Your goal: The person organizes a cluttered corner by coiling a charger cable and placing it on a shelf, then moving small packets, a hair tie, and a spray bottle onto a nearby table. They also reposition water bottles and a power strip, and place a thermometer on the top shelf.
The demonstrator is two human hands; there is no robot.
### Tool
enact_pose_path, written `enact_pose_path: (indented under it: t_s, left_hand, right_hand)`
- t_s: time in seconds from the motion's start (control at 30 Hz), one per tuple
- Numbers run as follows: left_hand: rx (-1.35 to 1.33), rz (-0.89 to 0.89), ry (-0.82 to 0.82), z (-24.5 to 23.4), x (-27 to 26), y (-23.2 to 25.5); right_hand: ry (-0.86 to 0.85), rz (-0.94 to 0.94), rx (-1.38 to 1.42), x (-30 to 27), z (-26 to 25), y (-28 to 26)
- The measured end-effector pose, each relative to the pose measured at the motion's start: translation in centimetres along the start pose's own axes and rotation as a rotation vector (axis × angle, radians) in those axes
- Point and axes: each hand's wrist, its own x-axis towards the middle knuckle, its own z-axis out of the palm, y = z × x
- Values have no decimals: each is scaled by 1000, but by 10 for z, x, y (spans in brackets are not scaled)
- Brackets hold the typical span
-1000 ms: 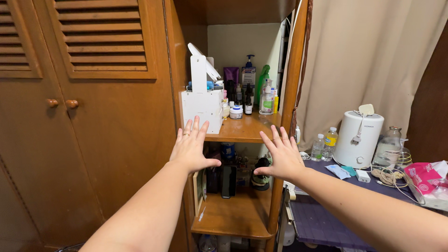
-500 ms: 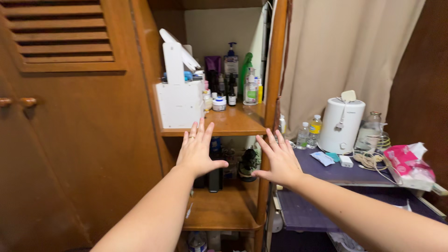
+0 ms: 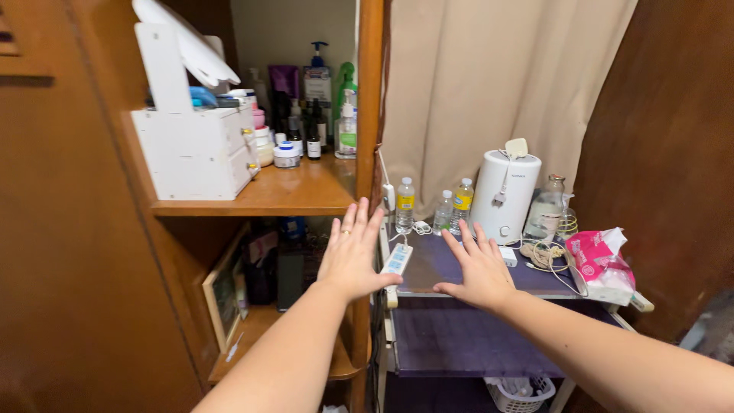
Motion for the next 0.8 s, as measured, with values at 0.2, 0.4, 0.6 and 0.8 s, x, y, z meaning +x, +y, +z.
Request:
enact_pose_path:
  t_s: [0.2, 0.4, 0.6, 0.8]
  left_hand:
    - [-38, 149, -44, 49, 33, 24]
    - [-103, 222, -105, 99, 79, 38]
    - [-189, 266, -100, 138, 134, 43]
    - [-187, 211, -290, 183, 164, 57]
  right_hand:
    - [-113, 99, -22, -3, 27, 43]
    - [-156, 215, -11, 4, 57, 87]
    - [-204, 297, -17, 13, 86, 132]
    - [-359, 437, 116, 6, 130, 178]
